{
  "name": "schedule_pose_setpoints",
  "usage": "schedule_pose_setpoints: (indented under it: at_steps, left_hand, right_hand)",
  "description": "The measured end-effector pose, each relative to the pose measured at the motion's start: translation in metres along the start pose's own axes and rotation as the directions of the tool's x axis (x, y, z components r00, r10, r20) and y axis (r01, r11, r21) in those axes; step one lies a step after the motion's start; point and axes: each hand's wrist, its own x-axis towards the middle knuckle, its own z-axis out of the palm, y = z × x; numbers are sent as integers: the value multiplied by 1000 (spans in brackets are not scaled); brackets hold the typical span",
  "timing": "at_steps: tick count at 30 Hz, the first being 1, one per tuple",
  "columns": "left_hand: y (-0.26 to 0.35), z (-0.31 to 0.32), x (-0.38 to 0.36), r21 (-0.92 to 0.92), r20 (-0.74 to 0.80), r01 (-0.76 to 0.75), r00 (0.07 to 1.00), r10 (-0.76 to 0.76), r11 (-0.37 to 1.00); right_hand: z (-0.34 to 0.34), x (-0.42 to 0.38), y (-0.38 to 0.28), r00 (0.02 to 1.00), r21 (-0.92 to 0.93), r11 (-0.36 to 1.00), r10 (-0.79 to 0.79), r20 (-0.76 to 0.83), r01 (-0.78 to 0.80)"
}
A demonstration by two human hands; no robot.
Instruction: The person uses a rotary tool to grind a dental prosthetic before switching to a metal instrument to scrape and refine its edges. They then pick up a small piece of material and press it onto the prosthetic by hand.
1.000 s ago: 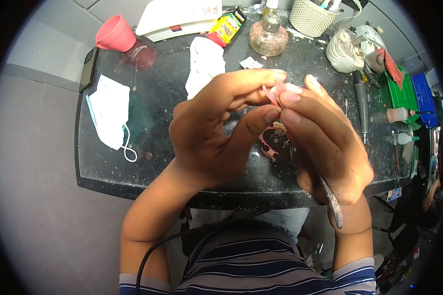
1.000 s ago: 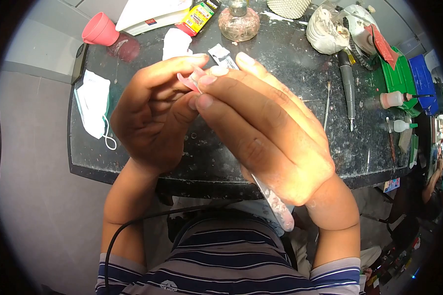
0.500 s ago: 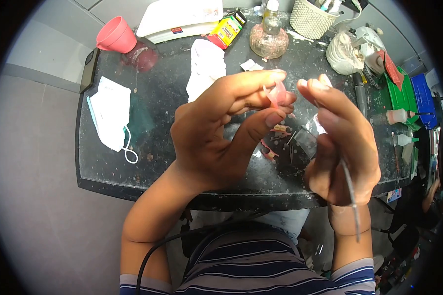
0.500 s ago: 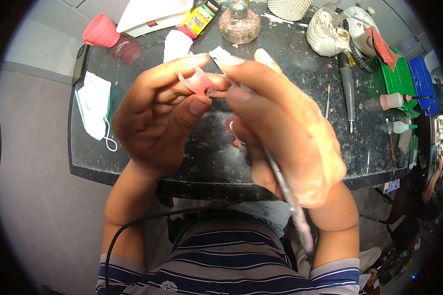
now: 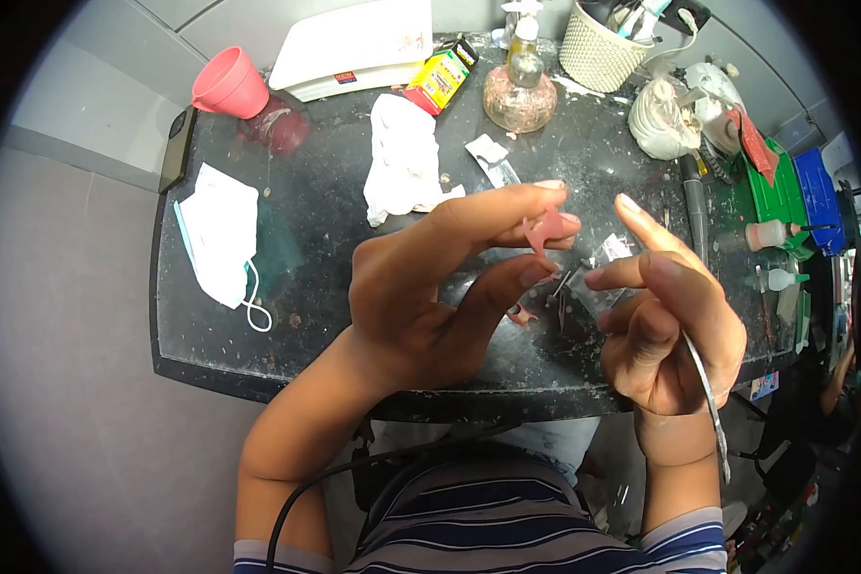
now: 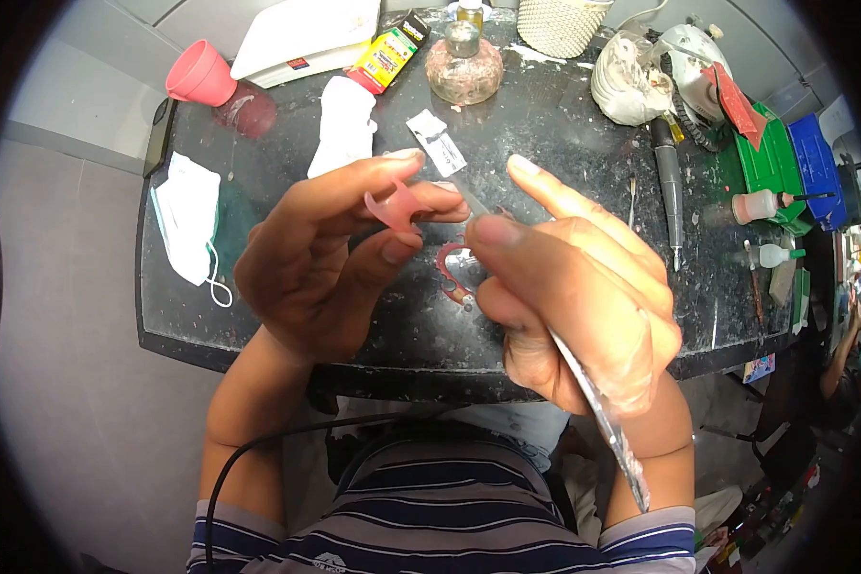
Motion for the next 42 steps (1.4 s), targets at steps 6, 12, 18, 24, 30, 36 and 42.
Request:
schedule_pose_setpoints:
  at_steps: [6, 12, 18, 24, 30, 36, 42]
  left_hand:
    - [7, 3, 1, -209, -46, 160, 984, -173, 965]
    - [10, 5, 5, -237, -104, 220, 963, -249, 946]
    - [5, 0, 5, -170, -92, 213, 969, -230, 962]
    - [4, 1, 5, -188, -113, 193, 970, -216, 963]
    - [4, -5, 4, -327, -35, 247, 961, -273, 912]
    - [7, -7, 4, -356, -41, 235, 963, -266, 904]
    - [8, -6, 5, -400, -39, 239, 960, -277, 885]
  right_hand:
    - [1, 8, 4, 993, -164, 980, -119, -27, 113]
    - [5, 3, 1, 989, 99, 992, 86, -124, -74]
    - [10, 12, 14, 985, -83, 992, -102, -141, 91]
    - [6, 11, 12, 990, -115, 987, -118, -76, 109]
    - [9, 13, 8, 991, -85, 989, -127, -47, 123]
    - [14, 16, 7, 984, -65, 983, -176, -33, 173]
    - [14, 16, 8, 984, -76, 981, -179, -19, 177]
